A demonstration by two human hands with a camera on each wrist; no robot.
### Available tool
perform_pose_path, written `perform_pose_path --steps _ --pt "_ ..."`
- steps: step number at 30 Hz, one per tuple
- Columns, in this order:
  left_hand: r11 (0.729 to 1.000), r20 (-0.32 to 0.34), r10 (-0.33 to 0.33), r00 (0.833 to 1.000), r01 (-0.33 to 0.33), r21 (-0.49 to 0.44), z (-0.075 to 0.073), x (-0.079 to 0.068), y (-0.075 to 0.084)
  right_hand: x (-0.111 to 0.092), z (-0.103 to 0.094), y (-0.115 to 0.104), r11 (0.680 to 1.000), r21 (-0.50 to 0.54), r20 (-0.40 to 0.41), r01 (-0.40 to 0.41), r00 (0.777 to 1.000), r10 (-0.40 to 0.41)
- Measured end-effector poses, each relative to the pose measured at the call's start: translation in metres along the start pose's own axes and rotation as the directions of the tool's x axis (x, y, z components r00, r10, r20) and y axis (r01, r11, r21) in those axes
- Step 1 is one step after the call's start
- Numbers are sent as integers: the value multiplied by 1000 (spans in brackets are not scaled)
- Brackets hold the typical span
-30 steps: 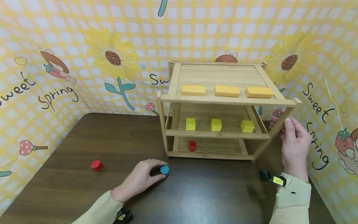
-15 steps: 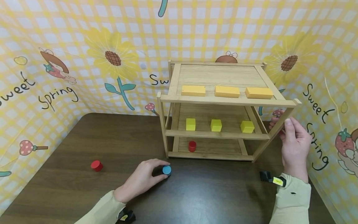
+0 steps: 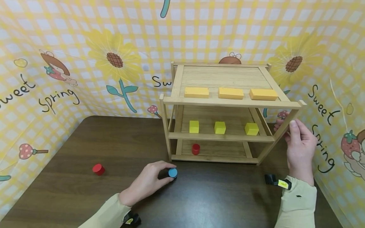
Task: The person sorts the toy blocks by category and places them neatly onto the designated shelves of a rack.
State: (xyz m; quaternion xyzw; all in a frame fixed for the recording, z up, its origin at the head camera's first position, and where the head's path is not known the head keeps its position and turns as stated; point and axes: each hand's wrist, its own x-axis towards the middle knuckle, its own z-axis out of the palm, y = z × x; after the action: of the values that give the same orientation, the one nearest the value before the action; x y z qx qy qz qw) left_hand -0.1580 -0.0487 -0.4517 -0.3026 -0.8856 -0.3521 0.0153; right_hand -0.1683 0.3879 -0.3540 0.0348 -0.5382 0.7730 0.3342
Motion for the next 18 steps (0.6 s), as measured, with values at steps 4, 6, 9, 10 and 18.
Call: perform_pose_path --steps 4,6,9,10,18 --pt "1000 9 -6 1000 6 -2 1 2 2 0 0 0 1000 9 0 0 1000 0" --pt "1000 12 -5 1000 5 -6 2 3 3 0 0 1 1000 13 1 3 1000 -3" --pt "1000 14 -2 1000 2 -11 5 4 4 0 0 1 1000 16 5 8 1000 -8" --pt "1000 13 0 1000 0 -12 5 4 4 0 0 1 1000 14 7 11 1000 -11" --pt "1000 17 14 1000 -14 -25 8 10 10 0 0 1 1000 19 9 8 1000 -8"
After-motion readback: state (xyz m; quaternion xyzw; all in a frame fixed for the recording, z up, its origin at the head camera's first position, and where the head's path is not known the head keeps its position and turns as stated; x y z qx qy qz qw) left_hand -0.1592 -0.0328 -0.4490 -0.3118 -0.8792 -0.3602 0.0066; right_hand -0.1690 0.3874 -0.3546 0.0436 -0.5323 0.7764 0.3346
